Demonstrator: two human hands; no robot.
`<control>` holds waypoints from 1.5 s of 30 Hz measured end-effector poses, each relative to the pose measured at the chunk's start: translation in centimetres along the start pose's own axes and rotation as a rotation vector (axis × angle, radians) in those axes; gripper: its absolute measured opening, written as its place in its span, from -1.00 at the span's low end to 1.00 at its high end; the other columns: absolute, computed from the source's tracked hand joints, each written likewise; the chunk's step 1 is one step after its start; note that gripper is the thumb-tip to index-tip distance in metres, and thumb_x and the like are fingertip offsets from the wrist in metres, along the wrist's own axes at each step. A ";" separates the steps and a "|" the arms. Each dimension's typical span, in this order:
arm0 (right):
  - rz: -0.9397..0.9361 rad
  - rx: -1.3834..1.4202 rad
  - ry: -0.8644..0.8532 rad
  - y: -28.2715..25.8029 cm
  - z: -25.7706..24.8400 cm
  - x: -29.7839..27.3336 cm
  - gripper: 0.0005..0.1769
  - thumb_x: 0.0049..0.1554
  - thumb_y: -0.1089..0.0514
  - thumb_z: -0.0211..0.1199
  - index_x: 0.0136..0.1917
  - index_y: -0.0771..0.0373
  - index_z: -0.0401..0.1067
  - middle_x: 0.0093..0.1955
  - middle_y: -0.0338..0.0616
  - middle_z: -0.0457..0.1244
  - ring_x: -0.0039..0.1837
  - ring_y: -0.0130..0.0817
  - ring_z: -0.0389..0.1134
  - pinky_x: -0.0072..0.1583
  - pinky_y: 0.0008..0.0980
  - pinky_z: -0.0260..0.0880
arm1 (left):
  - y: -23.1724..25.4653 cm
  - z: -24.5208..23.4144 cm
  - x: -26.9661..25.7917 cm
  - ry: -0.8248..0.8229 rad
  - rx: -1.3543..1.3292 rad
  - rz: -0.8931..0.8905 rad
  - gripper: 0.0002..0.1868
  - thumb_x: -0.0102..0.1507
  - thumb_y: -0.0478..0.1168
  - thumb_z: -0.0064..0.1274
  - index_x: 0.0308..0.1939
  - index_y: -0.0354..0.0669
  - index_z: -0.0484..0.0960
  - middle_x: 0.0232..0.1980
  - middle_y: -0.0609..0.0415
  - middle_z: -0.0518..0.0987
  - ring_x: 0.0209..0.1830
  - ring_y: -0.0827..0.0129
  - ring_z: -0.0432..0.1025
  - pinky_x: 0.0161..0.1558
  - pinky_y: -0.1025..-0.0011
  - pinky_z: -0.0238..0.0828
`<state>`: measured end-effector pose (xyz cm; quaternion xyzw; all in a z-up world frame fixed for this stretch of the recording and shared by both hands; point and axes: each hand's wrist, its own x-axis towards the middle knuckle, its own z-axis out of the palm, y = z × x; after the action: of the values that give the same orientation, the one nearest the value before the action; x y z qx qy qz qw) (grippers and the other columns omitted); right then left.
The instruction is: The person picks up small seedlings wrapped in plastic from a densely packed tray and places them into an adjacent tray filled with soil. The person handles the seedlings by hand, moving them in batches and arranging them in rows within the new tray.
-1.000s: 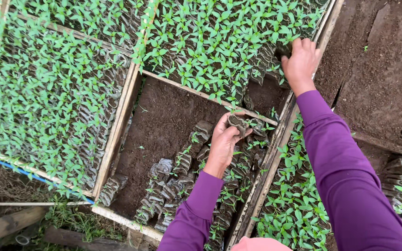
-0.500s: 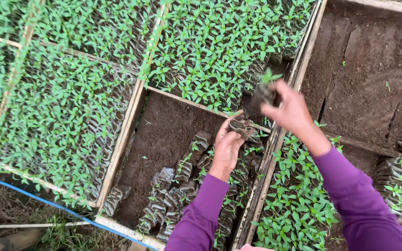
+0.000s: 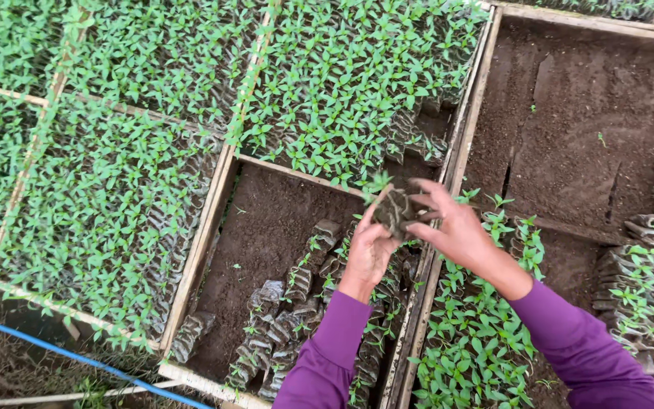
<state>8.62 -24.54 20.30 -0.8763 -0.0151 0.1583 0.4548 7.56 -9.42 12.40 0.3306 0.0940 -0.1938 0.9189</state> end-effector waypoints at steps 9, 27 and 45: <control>-0.123 -0.270 0.328 14.3 -2.0 14.4 -0.76 0.08 0.13 0.32 0.04 0.20 0.53 -0.03 -0.03 0.38 0.05 -0.01 0.39 0.11 -0.09 0.38 | -0.4 -3.9 -1.1 0.045 -0.247 -0.056 -0.12 -0.08 -0.48 -0.22 0.41 -0.28 0.20 0.29 -0.39 0.34 0.14 -0.22 0.36 0.15 -0.15 0.33; 0.183 -0.394 0.435 23.3 1.0 34.1 -0.81 0.05 0.09 0.29 -0.06 0.16 0.51 -0.19 0.03 0.36 -0.06 0.00 0.43 -0.02 -0.08 0.47 | -0.4 -5.2 -0.2 0.090 -0.298 -0.041 -0.10 -0.08 -0.52 -0.28 0.43 -0.38 0.05 0.36 -0.49 0.21 0.21 -0.37 0.27 0.21 -0.21 0.26; -0.157 -0.244 0.593 14.6 -4.4 25.3 -0.76 -0.03 0.12 0.36 -0.16 0.31 0.44 -0.04 0.15 0.25 0.07 0.22 0.33 0.12 0.04 0.35 | -1.9 -3.7 -1.1 0.097 -0.261 0.017 -0.11 -0.05 -0.51 -0.25 0.44 -0.38 0.06 0.30 -0.56 0.25 0.11 -0.30 0.37 0.18 -0.06 0.35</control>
<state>32.16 -32.28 4.25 -0.9284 0.0317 -0.1422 0.3418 5.59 -8.01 8.85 0.2181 0.1599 -0.1559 0.9500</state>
